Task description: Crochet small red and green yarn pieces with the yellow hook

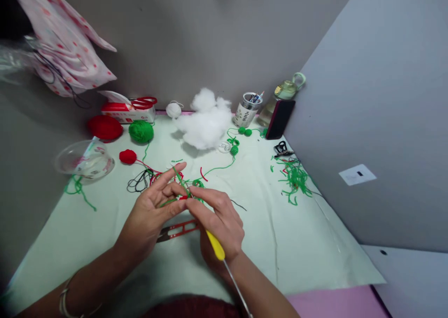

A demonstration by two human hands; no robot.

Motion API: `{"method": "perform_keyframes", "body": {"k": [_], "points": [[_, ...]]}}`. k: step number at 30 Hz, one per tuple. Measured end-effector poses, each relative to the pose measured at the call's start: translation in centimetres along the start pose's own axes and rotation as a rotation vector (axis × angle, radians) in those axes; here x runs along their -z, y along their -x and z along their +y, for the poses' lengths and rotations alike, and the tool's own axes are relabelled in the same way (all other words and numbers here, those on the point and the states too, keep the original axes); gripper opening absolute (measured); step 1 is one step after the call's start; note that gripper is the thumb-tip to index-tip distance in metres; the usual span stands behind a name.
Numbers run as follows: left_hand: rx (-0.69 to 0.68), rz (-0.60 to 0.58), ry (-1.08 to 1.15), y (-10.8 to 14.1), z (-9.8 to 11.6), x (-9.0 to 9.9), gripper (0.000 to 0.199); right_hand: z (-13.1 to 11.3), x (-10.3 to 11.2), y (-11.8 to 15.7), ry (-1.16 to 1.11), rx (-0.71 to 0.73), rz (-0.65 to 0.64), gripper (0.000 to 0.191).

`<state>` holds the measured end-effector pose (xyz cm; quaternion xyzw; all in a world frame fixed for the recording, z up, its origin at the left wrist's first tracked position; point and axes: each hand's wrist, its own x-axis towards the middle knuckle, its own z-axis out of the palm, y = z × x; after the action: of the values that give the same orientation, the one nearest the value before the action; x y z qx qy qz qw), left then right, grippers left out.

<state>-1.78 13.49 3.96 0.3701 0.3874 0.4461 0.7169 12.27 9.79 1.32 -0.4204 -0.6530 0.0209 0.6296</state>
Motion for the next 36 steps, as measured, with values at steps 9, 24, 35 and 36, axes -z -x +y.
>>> {"method": "perform_keyframes", "body": {"k": [9, 24, 35, 36], "points": [[0.0, -0.013, 0.041, 0.1, 0.4, 0.0, 0.078, -0.2, 0.1, -0.6, -0.297, -0.248, 0.03, 0.024], [-0.36, 0.117, -0.218, 0.2, -0.7, 0.4, 0.053, -0.4, 0.2, 0.1, -0.191, -0.105, -0.002, 0.036], [-0.555, 0.181, -0.252, 0.2, -1.3, 0.4, 0.05, -0.8, 1.2, -0.4, -0.076, 0.033, -0.108, 0.024], [-0.58, 0.183, -0.261, 0.3, -1.3, 0.4, 0.05, -0.8, 1.2, -0.4, -0.071, 0.037, -0.113, 0.024]]}}
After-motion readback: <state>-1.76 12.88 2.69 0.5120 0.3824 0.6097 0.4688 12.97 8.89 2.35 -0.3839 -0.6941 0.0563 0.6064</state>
